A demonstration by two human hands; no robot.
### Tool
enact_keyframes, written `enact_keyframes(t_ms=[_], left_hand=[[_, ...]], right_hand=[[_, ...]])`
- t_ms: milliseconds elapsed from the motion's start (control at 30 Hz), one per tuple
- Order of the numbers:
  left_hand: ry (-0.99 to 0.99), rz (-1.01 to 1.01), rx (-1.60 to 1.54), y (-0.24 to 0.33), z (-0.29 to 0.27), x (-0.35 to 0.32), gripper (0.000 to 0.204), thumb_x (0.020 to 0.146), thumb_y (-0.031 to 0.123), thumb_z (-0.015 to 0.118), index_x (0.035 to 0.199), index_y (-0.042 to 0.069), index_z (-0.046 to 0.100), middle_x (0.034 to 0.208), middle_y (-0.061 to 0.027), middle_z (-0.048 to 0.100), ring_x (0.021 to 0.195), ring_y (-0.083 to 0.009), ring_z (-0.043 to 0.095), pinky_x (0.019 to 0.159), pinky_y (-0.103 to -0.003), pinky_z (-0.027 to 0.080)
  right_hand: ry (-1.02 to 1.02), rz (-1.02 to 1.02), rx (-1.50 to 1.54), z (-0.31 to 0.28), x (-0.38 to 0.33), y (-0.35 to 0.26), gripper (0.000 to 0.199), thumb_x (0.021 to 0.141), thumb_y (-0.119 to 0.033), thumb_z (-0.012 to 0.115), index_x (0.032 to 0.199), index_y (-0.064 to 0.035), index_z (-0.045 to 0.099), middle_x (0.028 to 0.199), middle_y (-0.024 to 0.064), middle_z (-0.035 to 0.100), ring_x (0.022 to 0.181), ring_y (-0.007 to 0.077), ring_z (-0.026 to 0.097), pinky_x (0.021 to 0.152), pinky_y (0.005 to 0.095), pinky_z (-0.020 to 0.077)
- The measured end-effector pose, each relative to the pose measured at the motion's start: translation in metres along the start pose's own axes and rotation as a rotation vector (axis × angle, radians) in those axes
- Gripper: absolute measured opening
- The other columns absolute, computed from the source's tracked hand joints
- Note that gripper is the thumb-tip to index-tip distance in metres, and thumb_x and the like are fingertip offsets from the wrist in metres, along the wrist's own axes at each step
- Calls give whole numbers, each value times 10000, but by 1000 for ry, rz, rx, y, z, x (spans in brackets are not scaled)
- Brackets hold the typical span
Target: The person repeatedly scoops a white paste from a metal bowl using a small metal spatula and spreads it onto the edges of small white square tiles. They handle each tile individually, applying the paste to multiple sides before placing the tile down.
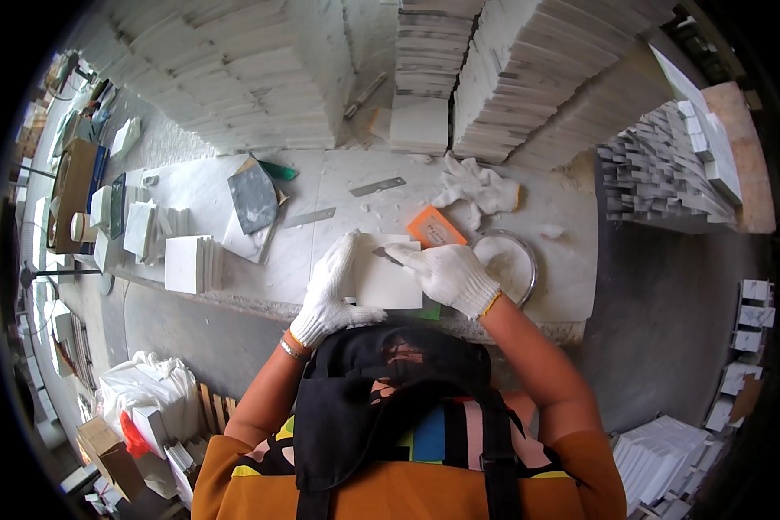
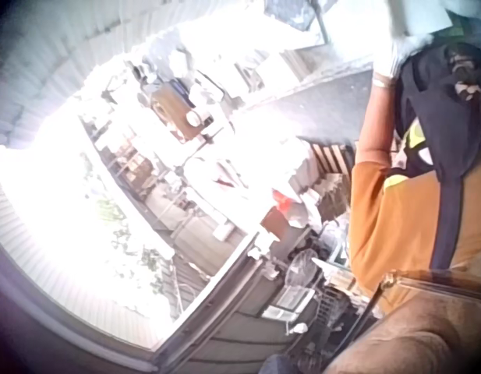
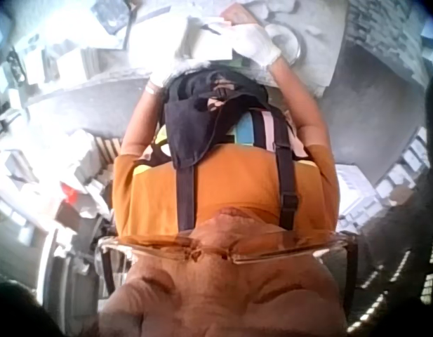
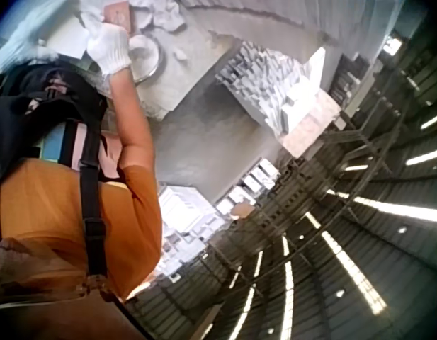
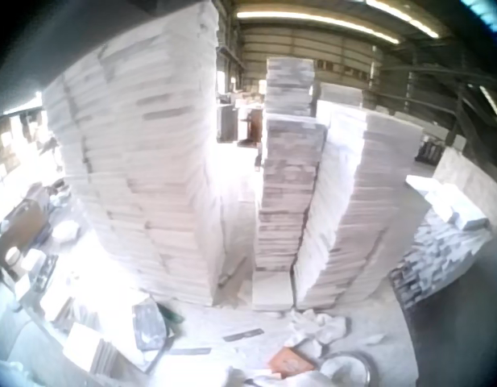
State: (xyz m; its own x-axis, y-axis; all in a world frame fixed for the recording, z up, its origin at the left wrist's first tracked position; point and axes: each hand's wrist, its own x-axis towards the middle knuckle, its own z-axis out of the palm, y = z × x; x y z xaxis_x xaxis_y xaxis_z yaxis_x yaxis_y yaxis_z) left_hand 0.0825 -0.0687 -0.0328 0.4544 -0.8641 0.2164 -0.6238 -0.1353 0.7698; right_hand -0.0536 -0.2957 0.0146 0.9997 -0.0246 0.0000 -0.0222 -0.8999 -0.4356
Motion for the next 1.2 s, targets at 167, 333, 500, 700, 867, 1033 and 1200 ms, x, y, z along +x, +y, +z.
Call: enact_keyframes(t_ms=[167,333,500,700,867,1033,1200], left_hand=[[28,35,9,7,-3,7,1264,515,483,940,1501,-76,380,1443,-253,535,1341,-476,499,1113,-516,420],[8,-32,-41,4,1,0,1298,539,498,937,1537,-63,325,1461,-245,521,1362,-457,482,1131,-503,402],[-1,-15,-18,-6,5,-6,1313,570,479,945,1558,-70,276,1491,-232,503,1359,-414,501,1132,-464,398],[23,29,-20,-4,5,-2,1307,577,502,937,1553,-72,283,1472,-227,521,1348,-416,513,1129,-467,402],[37,22,-75,-2,3,-1,1294,546,450,936,1550,-58,298,1470,-225,519,1374,-446,474,1135,-480,400],[29,27,-2,-5,6,-1,1276,585,514,921,1540,-72,308,1473,-245,514,1360,-442,498,1127,-478,411],[51,73,-13,-10,7,-4,1263,609,533,916,1534,-78,311,1476,-253,509,1346,-447,512,1119,-482,419]], right_hand=[[9,-99,74,1,3,7,389,931,-233,643,1314,-275,693,855,106,722,729,306,694,662,425,561],[28,-21,169,6,-3,10,391,943,-254,630,1332,-257,677,929,109,738,775,303,704,691,418,568],[200,144,253,16,-24,5,398,940,-251,652,1336,-212,665,1041,91,750,808,291,718,727,400,582],[13,156,1,4,-11,-21,451,910,-191,590,1351,-265,654,908,82,745,734,307,706,676,429,573],[-73,84,24,-2,-5,-15,453,902,-208,585,1340,-292,661,858,90,733,741,316,701,687,436,570],[184,113,130,7,-10,-6,438,895,-185,584,1303,-302,693,821,94,721,690,299,691,655,437,563],[16,55,-18,2,-6,-18,460,899,-192,586,1332,-321,674,795,99,711,685,297,685,630,443,556]])
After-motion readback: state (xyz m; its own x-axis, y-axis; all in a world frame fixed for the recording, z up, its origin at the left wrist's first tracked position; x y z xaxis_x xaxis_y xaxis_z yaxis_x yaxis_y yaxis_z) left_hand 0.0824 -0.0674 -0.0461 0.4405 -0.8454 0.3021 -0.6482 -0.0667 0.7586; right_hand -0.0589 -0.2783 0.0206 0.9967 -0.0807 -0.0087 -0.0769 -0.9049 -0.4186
